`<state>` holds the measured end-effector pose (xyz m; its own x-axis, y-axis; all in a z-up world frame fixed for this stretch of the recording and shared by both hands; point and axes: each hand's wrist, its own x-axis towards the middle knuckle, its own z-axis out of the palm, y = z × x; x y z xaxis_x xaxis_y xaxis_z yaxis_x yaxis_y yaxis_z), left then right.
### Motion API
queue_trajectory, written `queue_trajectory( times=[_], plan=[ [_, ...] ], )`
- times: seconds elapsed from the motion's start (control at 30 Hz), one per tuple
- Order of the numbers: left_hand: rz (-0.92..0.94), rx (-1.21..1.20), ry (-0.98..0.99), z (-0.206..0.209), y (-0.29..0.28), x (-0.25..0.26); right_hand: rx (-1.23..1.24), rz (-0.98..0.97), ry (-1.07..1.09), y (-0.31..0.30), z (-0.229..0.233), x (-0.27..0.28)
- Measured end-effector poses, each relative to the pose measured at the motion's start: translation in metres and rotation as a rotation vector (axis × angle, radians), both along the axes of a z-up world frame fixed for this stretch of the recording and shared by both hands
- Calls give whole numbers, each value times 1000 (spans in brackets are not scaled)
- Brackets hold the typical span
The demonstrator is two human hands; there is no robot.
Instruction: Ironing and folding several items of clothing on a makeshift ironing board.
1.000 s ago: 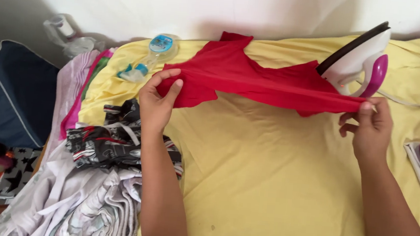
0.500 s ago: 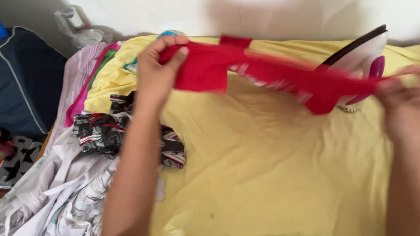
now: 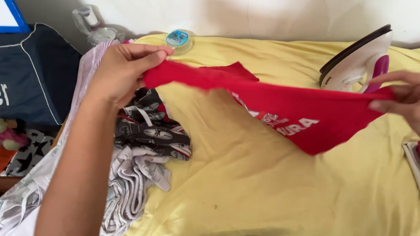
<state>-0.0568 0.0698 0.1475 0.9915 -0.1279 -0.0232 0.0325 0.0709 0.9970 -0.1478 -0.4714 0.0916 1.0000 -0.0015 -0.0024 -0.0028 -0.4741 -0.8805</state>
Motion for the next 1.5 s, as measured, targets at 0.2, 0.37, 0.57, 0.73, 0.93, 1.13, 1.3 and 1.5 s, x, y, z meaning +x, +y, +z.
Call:
queue_trajectory(
  times=[0.2, 0.37, 0.57, 0.73, 0.93, 1.13, 1.3, 1.5],
  plan=[
    [-141, -75, -100, 28, -5, -23, 745, 198, -464, -3, 0, -10],
    [-195, -266, -175, 23, -7, -16, 690, 10, -449, 7, 3, -9],
    [-95, -350, -95, 42, -31, -25, 637, -19, 58, 32, -11, 4],
    [-2, -13, -78, 46, 4, -12, 605, -35, -436, -31, -17, 2],
    [-68, 295, -15, 29, -4, 29, 93, -194, -316, 0, 40, 39],
    [11, 89, -510, 28, -41, 63, 388, -211, -424, 17, 70, 68],
    [142, -87, -803, 9, -42, 28, 959, -13, -635, 27, 43, 52],
    [125, -35, -419, -163, -45, 25, 374, -194, -218, 14, -94, 44]
  ],
)
